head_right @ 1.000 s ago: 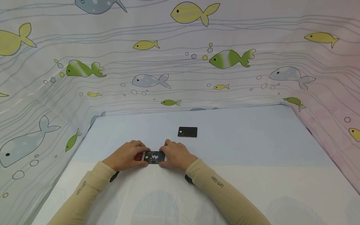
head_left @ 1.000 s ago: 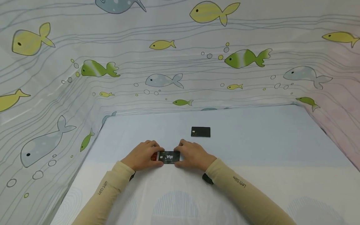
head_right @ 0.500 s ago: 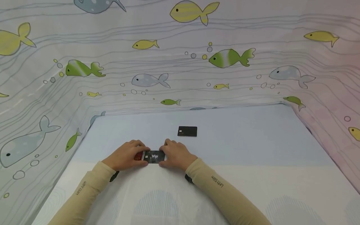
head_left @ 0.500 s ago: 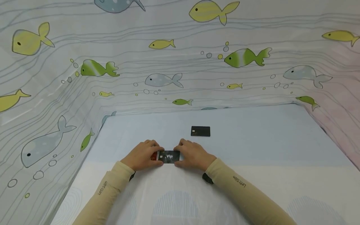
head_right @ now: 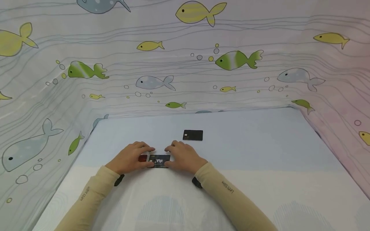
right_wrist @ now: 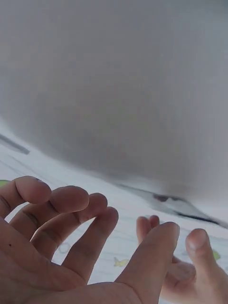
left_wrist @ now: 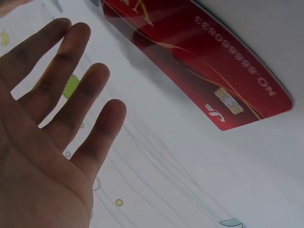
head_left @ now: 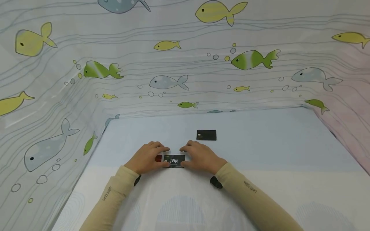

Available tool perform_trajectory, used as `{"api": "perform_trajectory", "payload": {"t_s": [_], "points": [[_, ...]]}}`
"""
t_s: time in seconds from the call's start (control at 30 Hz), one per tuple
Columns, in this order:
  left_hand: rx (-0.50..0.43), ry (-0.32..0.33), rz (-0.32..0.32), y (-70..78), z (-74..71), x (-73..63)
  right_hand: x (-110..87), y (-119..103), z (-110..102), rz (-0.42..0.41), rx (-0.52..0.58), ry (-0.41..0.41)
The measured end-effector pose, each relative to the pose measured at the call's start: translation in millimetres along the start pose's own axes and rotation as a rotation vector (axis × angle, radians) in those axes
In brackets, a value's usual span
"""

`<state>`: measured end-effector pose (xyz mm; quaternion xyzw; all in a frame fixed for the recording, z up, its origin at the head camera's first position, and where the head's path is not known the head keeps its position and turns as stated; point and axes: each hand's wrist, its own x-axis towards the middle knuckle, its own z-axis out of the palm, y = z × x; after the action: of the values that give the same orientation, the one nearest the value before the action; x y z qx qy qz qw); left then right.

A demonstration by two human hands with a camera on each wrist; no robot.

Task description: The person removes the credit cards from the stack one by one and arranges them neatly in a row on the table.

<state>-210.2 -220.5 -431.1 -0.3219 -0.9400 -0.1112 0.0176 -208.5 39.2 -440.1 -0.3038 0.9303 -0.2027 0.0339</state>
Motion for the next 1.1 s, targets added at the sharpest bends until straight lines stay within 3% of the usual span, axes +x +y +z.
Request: {"api": "perform_trajectory", "payload": {"t_s": [0.3,0.6,1.1], "points": [[-0.032,0.046,0.0,4.3,-0.1,11.0,-5.8,11.0,-7.5,0.003,0.014,0.059],[-0.047,0.045,0.021,11.1,2.9,27.5,-13.5,24.9,-12.9,0.018,0.034,0.099],[0.011,0.036,0.042,14.4,9.1,58.0,-26.0,49.3,-24.6,0.07,0.056,0.124]]}}
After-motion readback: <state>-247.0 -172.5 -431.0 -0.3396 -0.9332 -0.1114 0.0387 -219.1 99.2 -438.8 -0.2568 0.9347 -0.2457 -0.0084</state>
